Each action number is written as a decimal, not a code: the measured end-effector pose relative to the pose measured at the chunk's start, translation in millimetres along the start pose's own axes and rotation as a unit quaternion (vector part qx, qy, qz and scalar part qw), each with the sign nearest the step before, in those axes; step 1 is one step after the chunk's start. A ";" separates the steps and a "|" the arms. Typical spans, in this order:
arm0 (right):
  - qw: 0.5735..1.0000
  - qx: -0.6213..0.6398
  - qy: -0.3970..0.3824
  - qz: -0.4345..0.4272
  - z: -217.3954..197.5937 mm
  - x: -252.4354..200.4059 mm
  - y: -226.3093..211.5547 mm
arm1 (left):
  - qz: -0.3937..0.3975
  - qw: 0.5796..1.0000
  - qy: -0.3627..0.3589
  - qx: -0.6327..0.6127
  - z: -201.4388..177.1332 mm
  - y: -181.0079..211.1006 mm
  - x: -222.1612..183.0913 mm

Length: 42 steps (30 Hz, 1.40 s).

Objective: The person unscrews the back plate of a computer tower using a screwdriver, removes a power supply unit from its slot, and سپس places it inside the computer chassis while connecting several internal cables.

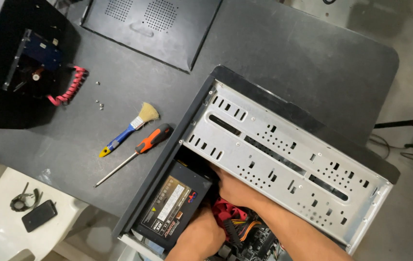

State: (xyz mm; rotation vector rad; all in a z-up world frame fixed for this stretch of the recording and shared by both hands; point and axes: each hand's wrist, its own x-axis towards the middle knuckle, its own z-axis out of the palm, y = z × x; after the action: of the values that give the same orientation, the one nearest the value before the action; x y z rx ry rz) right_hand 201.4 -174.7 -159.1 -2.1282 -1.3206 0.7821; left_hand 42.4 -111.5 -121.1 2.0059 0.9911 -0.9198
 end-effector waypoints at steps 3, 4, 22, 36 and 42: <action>1.000 0.017 -0.017 0.018 -10.0 -2.8 -6.9 | 0.232 0.856 -0.085 0.454 45.4 -15.0 29.2; 0.999 0.018 -0.019 0.019 -8.3 -4.4 -4.8 | 0.232 0.856 -0.087 0.453 42.0 -11.3 30.4; 0.989 -0.133 0.042 -0.052 -7.5 -8.0 -3.6 | -0.028 0.998 0.019 0.048 3.6 3.5 14.4; 0.998 -0.058 0.026 -0.008 -3.8 0.7 1.0 | -0.069 0.985 -0.083 0.133 -33.0 50.8 -71.2; 0.997 -0.057 -0.054 -0.002 -5.4 -4.8 0.4 | -0.025 0.994 0.011 0.102 -131.5 18.1 -129.8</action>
State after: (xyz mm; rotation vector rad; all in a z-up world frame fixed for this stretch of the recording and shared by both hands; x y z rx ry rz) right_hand 203.7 -179.9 -154.6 -2.1973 -1.4581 0.8488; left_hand 35.9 -56.3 56.1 2.1715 0.9977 -1.0651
